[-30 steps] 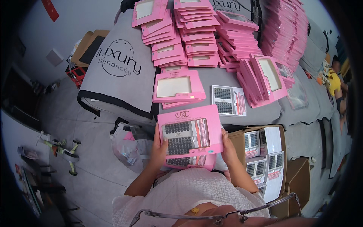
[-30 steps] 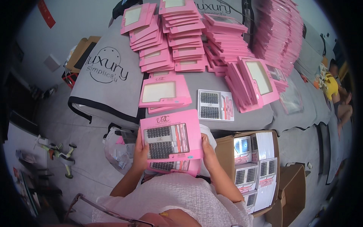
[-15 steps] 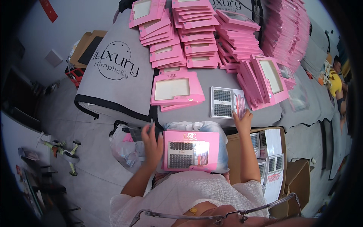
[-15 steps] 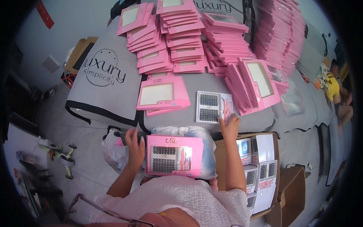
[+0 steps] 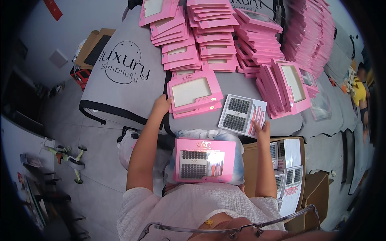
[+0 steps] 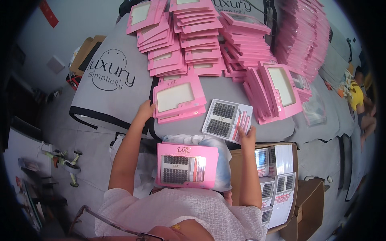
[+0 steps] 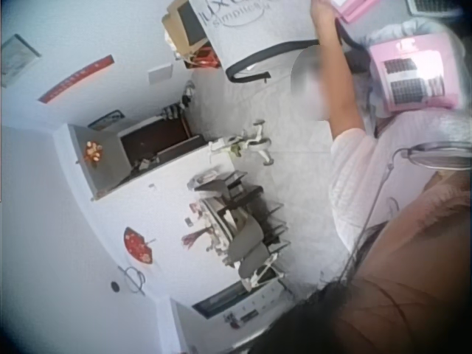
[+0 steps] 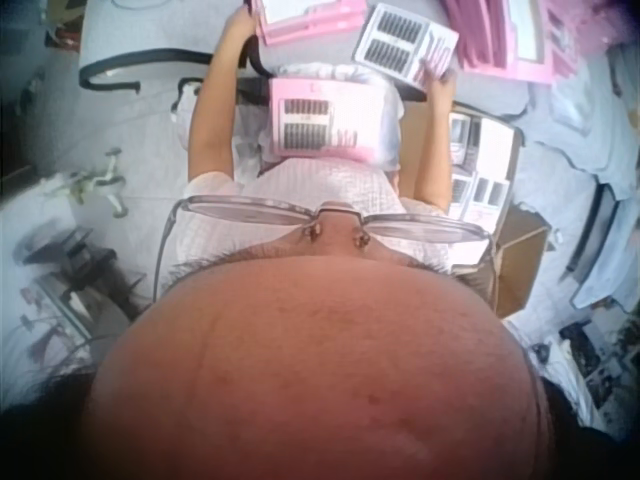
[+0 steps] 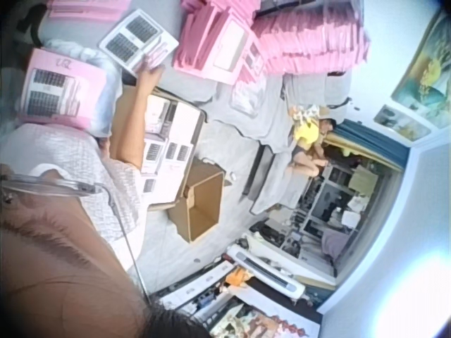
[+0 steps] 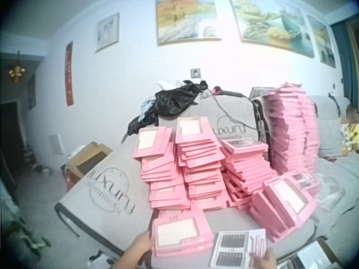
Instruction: The person assembles pink cosmetic kits by inserting a small white tray into a pink frame and closing it. They repeat this process for multiple units, stacking the finished kits on the table.
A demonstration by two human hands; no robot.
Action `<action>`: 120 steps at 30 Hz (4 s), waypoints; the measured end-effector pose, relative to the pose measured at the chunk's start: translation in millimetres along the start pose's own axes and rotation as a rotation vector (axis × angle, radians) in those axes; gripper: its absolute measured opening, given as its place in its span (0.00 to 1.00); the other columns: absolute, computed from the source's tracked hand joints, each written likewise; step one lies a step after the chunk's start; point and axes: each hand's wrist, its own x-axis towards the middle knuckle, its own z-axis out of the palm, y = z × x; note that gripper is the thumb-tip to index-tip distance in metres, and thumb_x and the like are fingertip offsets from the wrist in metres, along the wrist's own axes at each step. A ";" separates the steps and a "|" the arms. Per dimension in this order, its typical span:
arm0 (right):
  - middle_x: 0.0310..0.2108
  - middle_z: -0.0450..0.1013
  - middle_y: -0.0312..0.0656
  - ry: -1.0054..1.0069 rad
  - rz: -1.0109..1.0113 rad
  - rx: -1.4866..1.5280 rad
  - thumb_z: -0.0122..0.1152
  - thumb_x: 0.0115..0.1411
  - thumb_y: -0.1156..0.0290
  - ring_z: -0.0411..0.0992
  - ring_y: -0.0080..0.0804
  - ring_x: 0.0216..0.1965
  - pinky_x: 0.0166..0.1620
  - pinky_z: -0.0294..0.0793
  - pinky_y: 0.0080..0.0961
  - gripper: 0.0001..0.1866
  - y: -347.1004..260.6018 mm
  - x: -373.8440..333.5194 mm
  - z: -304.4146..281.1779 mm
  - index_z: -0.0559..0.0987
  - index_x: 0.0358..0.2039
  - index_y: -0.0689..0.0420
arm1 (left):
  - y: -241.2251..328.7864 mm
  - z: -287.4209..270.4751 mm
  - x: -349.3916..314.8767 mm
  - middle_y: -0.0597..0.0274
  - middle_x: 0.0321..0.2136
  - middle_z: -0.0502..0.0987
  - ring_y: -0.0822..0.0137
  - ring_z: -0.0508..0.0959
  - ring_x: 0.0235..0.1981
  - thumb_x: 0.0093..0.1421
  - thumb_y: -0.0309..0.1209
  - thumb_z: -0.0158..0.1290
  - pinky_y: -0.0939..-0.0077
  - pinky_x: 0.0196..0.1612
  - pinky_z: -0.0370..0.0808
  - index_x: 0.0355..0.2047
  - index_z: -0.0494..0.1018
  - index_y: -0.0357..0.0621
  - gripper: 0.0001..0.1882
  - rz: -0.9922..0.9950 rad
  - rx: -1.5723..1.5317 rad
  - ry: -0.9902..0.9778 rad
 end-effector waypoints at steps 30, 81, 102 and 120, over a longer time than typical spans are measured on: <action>0.42 0.71 0.40 -0.215 -0.096 0.433 0.50 0.57 0.80 0.70 0.22 0.40 0.44 0.70 0.19 0.23 -120.2 -42.2 -43.0 0.61 0.54 0.64 | 95.5 -62.1 -42.3 0.60 0.43 0.73 0.74 0.73 0.40 0.58 0.21 0.47 0.81 0.42 0.71 0.56 0.58 0.36 0.24 -0.024 -1.132 -0.265; 0.53 0.56 0.65 0.270 0.569 -1.037 0.56 0.48 0.40 0.58 0.59 0.54 0.55 0.61 0.40 0.48 266.6 -33.2 -200.8 0.57 0.54 0.70 | 16.4 27.8 -29.7 0.37 0.42 0.71 0.46 0.71 0.43 0.57 0.40 0.50 0.63 0.46 0.68 0.48 0.62 0.27 0.28 -0.121 -0.439 -0.063; 0.48 0.69 0.50 -0.256 0.640 -0.756 0.62 0.48 0.48 0.67 0.37 0.50 0.49 0.65 0.30 0.38 297.3 -1.1 -257.1 0.66 0.52 0.64 | 12.0 27.3 -38.4 0.56 0.31 0.76 0.68 0.75 0.32 0.57 0.36 0.51 0.73 0.37 0.71 0.40 0.70 0.32 0.18 -0.218 -0.688 0.027; 0.26 0.72 0.47 -0.231 0.683 -0.456 0.71 0.44 0.61 0.71 0.29 0.21 0.20 0.73 0.28 0.32 243.8 -14.6 -244.1 0.68 0.41 0.74 | 12.2 29.8 -34.3 0.58 0.32 0.76 0.70 0.74 0.32 0.57 0.35 0.52 0.77 0.36 0.70 0.41 0.70 0.33 0.17 -0.213 -0.722 0.022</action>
